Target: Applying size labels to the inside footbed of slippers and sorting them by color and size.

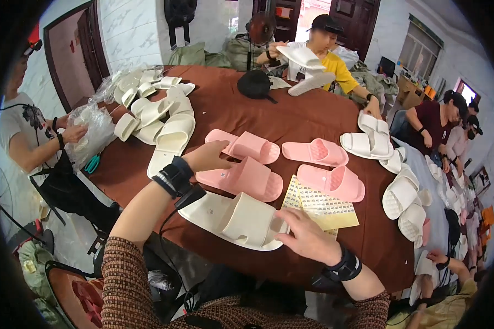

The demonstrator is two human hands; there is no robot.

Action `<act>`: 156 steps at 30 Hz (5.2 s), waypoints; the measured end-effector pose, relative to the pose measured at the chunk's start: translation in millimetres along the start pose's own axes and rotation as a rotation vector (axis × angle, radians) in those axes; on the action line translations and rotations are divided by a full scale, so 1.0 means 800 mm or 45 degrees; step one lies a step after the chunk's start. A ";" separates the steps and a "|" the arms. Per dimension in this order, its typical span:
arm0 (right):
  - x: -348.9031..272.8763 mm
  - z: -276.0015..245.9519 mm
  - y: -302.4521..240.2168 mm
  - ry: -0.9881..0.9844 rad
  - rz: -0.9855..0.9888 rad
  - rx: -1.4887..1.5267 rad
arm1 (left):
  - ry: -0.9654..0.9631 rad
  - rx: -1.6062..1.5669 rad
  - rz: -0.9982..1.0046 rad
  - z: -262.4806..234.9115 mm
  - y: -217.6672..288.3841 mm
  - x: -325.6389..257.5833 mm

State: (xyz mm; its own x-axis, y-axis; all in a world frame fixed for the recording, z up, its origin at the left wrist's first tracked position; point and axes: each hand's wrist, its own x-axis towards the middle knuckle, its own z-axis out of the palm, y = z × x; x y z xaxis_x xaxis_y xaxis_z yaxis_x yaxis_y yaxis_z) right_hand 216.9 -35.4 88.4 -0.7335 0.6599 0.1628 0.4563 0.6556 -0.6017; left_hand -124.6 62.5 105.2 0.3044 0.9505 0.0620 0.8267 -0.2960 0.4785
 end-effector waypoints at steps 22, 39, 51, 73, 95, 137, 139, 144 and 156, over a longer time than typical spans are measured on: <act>0.003 0.050 0.026 0.218 0.459 1.316 | 0.354 -0.406 0.016 0.053 0.002 0.053; 0.075 0.035 0.017 0.225 0.527 1.686 | 0.982 -1.353 0.195 -0.129 0.035 -0.069; 0.102 -0.002 0.013 0.279 0.479 1.853 | 0.900 -0.194 0.026 -0.093 0.113 -0.124; 0.013 -0.035 0.031 0.530 0.375 1.475 | 0.296 -0.147 0.206 0.056 0.171 -0.098; 0.021 -0.015 0.062 0.547 0.583 1.276 | 0.135 -0.081 -0.003 0.112 0.076 -0.094; 0.055 0.014 -0.084 0.301 -0.313 0.486 | 0.328 -1.446 -0.137 0.037 0.138 -0.078; 0.054 0.024 -0.089 0.353 -0.360 0.629 | 0.305 -1.912 -0.149 0.026 0.144 -0.076; 0.056 0.025 -0.090 0.314 -0.518 0.542 | 0.288 -2.402 -0.180 0.031 0.152 -0.067; 0.041 -0.042 -0.011 0.184 -0.079 0.229 | 0.772 -0.115 0.119 0.106 0.128 -0.177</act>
State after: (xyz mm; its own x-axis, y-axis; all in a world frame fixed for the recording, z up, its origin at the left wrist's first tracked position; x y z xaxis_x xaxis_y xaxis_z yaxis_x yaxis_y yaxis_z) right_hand 205.8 -6.9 125.5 -0.6717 0.6744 0.3067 0.3056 0.6293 -0.7145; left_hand -43.1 -110.6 70.9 0.0282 0.8134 0.5811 0.7581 -0.3963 0.5179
